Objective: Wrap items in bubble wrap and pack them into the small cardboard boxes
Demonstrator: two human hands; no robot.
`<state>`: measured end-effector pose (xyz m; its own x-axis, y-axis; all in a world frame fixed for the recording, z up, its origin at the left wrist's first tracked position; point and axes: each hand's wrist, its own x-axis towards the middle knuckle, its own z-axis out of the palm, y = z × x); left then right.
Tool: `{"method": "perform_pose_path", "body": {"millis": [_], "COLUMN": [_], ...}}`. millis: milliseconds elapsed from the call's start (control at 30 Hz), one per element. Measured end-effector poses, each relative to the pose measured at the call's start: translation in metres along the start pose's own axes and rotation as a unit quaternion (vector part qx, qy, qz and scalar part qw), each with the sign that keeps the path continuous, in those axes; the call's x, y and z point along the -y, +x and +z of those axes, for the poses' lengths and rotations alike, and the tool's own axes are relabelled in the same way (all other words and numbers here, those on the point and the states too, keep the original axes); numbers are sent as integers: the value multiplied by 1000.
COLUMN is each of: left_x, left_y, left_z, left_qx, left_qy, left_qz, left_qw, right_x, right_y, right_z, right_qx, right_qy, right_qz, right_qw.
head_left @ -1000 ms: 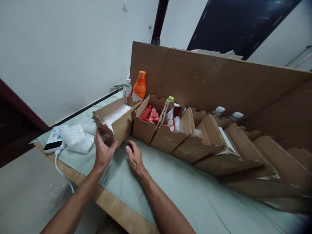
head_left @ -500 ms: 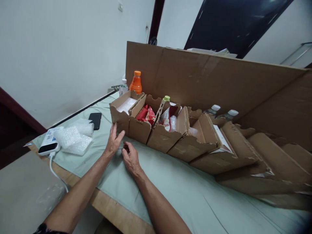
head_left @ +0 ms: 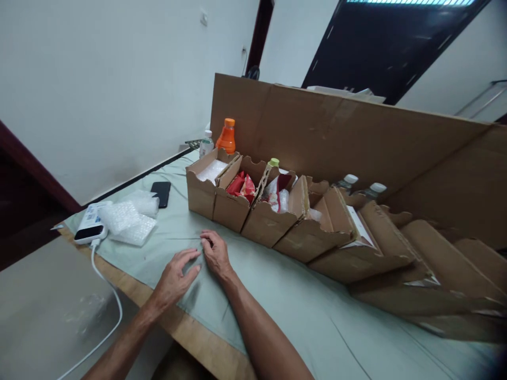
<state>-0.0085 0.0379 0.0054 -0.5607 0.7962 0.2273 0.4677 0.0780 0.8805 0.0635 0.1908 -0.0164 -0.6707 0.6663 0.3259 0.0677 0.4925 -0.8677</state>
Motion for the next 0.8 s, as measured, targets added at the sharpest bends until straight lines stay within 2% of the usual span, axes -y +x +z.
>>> {"method": "perform_pose_path", "body": {"millis": [133,267,433,500,567,700,733,800], "left_x": [-10,-27,-43,-46,-48,-53,-55,-61], "left_y": [4,15,27,27,25,19,19,23], "left_z": [-1,7,18,21,23,31,36,55], "left_qx": [4,-6,3,4,15,56,75,120], "left_qy": [16,7,5,10,12,23,27,41], "left_qz": [24,60,37,27,13,10,19,56], "left_qw": [1000,998,999,1000,1000,998,997,990], "right_x": [1,2,8,14,23,50,58,74], "right_y": [-2,-2,-9,-27,-56,-130,-145,-166], "right_z": [1,0,-2,-6,-16,-53,-65,-94], "right_qx": [6,28,100,139,177,264,277,227], "right_qy": [-24,-57,-100,-107,-132,-230,-225,-181], "right_qz": [3,-2,-41,-65,-97,-183,-193,-183], "right_qw": [1000,998,989,982,971,919,914,939]}}
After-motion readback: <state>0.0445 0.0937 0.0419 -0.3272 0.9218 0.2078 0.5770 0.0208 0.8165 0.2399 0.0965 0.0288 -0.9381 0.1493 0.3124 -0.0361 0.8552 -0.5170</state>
